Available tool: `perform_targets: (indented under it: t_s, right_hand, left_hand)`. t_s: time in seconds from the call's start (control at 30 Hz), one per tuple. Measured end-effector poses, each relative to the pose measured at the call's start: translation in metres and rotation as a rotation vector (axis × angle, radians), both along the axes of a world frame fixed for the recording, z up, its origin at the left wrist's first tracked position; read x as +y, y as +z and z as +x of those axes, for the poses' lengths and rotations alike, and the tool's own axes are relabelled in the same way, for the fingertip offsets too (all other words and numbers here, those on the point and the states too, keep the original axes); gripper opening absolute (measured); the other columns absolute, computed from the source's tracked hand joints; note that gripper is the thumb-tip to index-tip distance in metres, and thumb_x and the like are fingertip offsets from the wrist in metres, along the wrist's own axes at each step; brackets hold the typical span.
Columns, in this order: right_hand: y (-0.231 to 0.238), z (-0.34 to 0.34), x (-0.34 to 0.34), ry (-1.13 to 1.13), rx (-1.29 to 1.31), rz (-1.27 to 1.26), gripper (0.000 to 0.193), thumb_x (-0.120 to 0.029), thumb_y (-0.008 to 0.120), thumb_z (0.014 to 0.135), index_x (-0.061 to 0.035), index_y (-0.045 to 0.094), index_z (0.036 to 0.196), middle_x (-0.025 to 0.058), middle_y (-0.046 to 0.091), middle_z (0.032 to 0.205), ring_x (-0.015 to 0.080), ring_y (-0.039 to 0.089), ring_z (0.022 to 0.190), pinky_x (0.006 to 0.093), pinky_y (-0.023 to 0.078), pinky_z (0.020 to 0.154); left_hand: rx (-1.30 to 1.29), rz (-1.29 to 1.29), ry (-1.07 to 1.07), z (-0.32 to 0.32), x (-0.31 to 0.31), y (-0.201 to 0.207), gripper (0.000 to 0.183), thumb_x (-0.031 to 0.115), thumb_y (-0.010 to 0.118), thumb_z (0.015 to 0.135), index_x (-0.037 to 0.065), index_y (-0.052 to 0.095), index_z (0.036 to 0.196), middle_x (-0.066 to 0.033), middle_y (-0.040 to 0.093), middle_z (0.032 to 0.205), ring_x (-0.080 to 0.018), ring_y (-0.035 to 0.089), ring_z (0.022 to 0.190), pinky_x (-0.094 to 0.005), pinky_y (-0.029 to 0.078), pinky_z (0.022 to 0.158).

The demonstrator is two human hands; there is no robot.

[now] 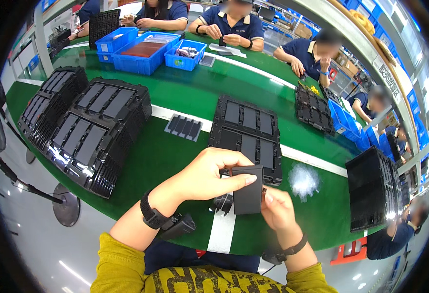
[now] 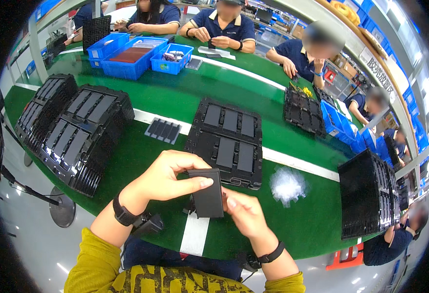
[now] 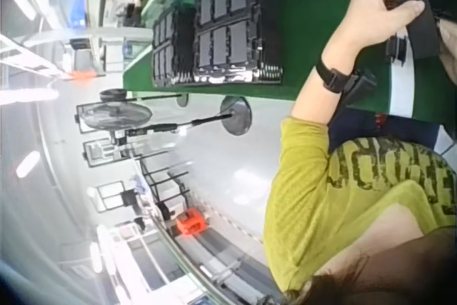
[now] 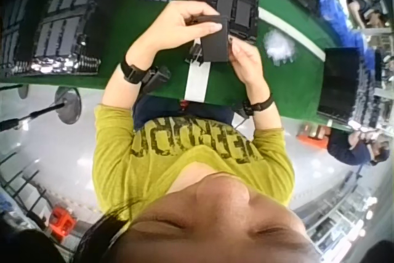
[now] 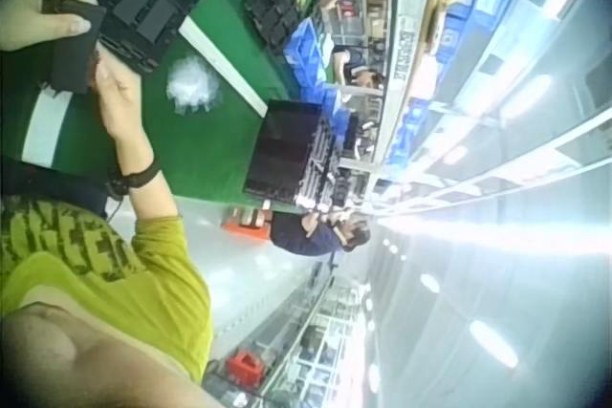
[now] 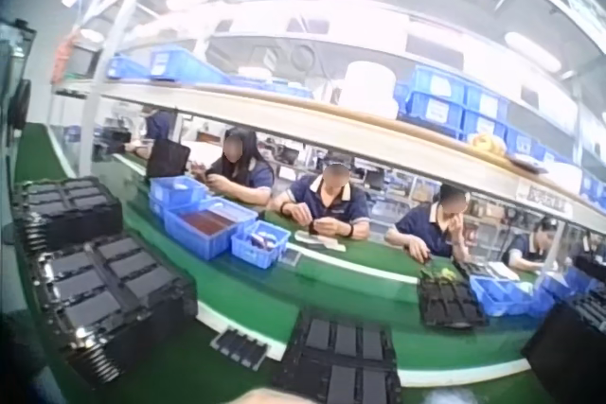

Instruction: The worker is manually assembling small black components into a larger assembly tray at a factory workstation.

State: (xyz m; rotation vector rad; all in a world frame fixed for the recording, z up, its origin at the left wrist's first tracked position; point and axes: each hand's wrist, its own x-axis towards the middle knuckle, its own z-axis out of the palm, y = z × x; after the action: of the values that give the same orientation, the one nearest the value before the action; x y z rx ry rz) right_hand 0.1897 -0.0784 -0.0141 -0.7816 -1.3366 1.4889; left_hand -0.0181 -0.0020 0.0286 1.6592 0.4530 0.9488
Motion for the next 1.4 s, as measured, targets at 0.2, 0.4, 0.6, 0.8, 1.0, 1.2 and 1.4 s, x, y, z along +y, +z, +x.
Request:
perform_targets:
  t_s: [0.2,0.4,0.6,0.8,1.0,1.2,1.4]
  right_hand:
    - [0.009,-0.015,-0.004,0.312,0.249,-0.101,0.056,-0.029,0.046,0.093,0.0071,0.029,0.132,0.0269,0.044,0.126,0.0387,0.047,0.116,0.0462,0.037,0.098]
    - [-0.008,0.002,0.0,0.402,0.601,-0.163,0.056,-0.032,0.051,0.09,0.0015,0.033,0.132,0.0259,0.045,0.125,0.0354,0.049,0.113,0.0464,0.039,0.096]
    - [-0.012,0.012,0.0,0.273,0.626,-0.133,0.052,-0.03,0.05,0.091,0.0044,0.037,0.127,0.0267,0.042,0.128,0.0347,0.046,0.117,0.0478,0.034,0.1]
    - [-0.012,0.014,-0.006,0.28,0.671,-0.157,0.049,-0.026,0.049,0.091,0.0051,0.038,0.127,0.0267,0.041,0.13,0.0341,0.044,0.119,0.0471,0.032,0.102]
    - [0.002,0.034,0.011,-0.037,-0.521,0.279,0.033,-0.004,0.06,0.081,0.0009,0.058,0.113,0.019,0.052,0.121,0.0294,0.052,0.11,0.0356,0.044,0.09]
    - [-0.005,0.036,0.014,0.024,-1.045,0.544,0.039,-0.006,0.071,0.066,-0.0059,0.065,0.104,0.0152,0.054,0.116,0.0301,0.055,0.1,0.0371,0.046,0.083]
    - [-0.008,0.033,0.011,-0.005,-1.173,0.58,0.036,-0.009,0.073,0.063,-0.0073,0.067,0.099,0.0124,0.056,0.113,0.026,0.055,0.097,0.034,0.047,0.08]
  left_hand:
    - [0.032,0.05,-0.008,0.0,-0.006,0.013,0.019,0.009,0.068,0.077,0.0,0.066,0.093,-0.0102,0.066,0.084,-0.0141,0.063,0.077,-0.0261,0.051,0.062]
    - [0.006,0.069,-0.013,0.011,-0.017,0.022,0.042,0.009,0.067,0.079,0.003,0.055,0.119,-0.0074,0.063,0.086,-0.0106,0.059,0.073,-0.0285,0.048,0.072]
    - [0.216,0.068,0.174,-0.001,-0.002,-0.025,0.016,0.008,0.063,0.082,0.003,0.064,0.097,-0.0048,0.061,0.079,-0.0103,0.056,0.069,-0.0247,0.046,0.062]
    - [0.645,0.391,0.001,-0.02,-0.013,-0.05,0.031,0.018,0.068,0.077,0.009,0.064,0.106,-0.006,0.046,0.081,-0.0192,0.047,0.075,-0.0301,0.04,0.068]
    - [0.922,0.635,0.095,-0.015,-0.015,-0.057,0.047,0.032,0.066,0.076,0.015,0.057,0.119,-0.0062,0.038,0.083,-0.0209,0.041,0.078,-0.0303,0.033,0.067]
    - [0.942,0.604,0.142,-0.013,-0.011,-0.058,0.053,0.034,0.065,0.075,0.012,0.054,0.122,-0.0063,0.04,0.083,-0.0206,0.042,0.077,-0.0312,0.035,0.067]
    - [0.976,0.513,0.069,-0.018,-0.011,-0.056,0.057,0.036,0.067,0.074,0.013,0.051,0.124,-0.0061,0.039,0.082,-0.0204,0.04,0.075,-0.031,0.035,0.065]
